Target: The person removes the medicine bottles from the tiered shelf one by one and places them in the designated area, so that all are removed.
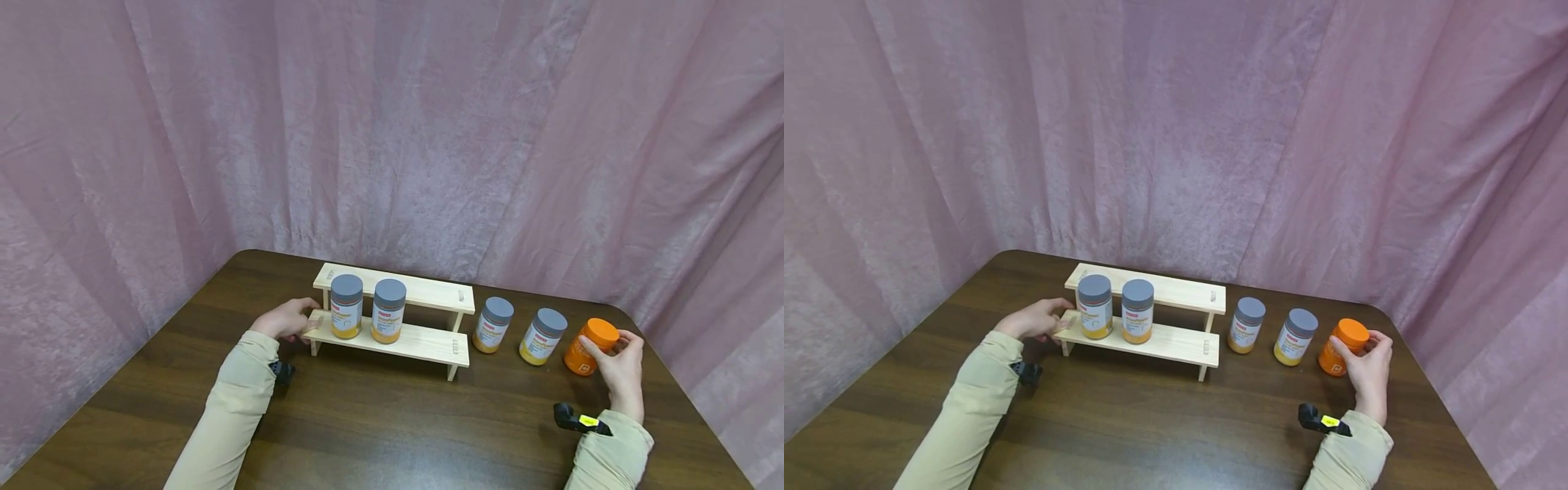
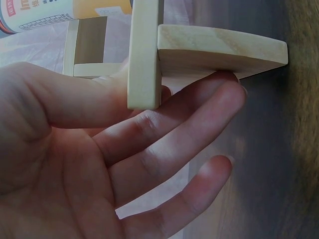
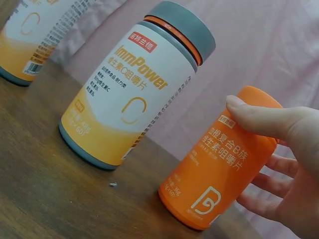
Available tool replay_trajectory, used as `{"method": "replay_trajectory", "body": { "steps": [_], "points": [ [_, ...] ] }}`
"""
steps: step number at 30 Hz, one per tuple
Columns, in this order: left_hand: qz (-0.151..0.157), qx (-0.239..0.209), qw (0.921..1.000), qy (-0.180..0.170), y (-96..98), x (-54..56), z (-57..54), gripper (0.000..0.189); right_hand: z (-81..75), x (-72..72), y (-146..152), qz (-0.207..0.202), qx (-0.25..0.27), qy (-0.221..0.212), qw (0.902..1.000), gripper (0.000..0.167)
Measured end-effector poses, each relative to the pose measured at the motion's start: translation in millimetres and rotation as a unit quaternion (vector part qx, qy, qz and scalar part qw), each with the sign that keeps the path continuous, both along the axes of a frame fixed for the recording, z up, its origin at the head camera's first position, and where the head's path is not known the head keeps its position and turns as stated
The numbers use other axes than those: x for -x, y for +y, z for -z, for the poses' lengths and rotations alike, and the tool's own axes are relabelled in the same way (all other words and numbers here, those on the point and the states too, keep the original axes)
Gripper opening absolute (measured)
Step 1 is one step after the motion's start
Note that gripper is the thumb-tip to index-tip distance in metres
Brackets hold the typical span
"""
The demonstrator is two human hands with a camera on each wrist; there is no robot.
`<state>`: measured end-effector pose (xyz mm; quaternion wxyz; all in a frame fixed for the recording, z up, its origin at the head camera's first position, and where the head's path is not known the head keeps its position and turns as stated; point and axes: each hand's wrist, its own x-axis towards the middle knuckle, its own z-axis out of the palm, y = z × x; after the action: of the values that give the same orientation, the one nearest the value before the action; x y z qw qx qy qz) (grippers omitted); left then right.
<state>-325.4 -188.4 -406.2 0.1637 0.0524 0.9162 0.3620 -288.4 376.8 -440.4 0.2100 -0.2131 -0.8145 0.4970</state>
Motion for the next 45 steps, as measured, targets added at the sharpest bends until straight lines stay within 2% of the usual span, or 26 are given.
{"method": "replay_trajectory", "body": {
  "steps": [13, 17, 22, 27, 31, 36, 41, 45],
  "points": [
    [-0.005, -0.004, 1.0, -0.001, 1.4, 3.0, 5.2, 0.044, -7.2, -2.8, 0, -0.013, -0.003, -0.019, 0.9997, 0.077],
    [-0.004, -0.006, 1.0, 0.001, 1.0, 1.6, 5.5, 0.044, -13.1, -5.0, -3, 0.012, -0.024, 0.002, 0.9996, 0.075],
    [-0.001, -0.005, 1.0, 0.004, 0.5, 0.4, 5.4, 0.043, -28.2, -9.2, -8, 0.051, -0.041, 0.047, 0.9968, 0.067],
    [-0.001, -0.004, 1.0, 0.004, 0.6, 1.3, 5.6, 0.044, -51.7, -10.4, -19, 0.058, -0.018, 0.095, 0.9936, 0.049],
    [-0.002, -0.001, 1.0, 0.004, 1.7, 0.8, 4.2, 0.044, -71.4, -11.6, -36, 0.043, 0.027, 0.14, 0.9889, 0.031],
    [-0.001, 0.0, 1.0, 0.003, 2.5, 0.5, 3.5, 0.044, -84.4, -9.7, -54, 0.009, 0.046, 0.186, 0.9815, 0.021],
    [-0.004, -0.003, 1.0, 0.002, 1.7, 0.8, 4.1, 0.044, -88.9, -4.5, -67, -0.036, 0.081, 0.197, 0.9765, 0.019],
    [-0.002, -0.005, 1.0, 0.003, 1.2, 1.1, 4.0, 0.043, -94.3, -2.6, -78, -0.085, 0.128, 0.2, 0.9676, 0.018]
  ]
}}
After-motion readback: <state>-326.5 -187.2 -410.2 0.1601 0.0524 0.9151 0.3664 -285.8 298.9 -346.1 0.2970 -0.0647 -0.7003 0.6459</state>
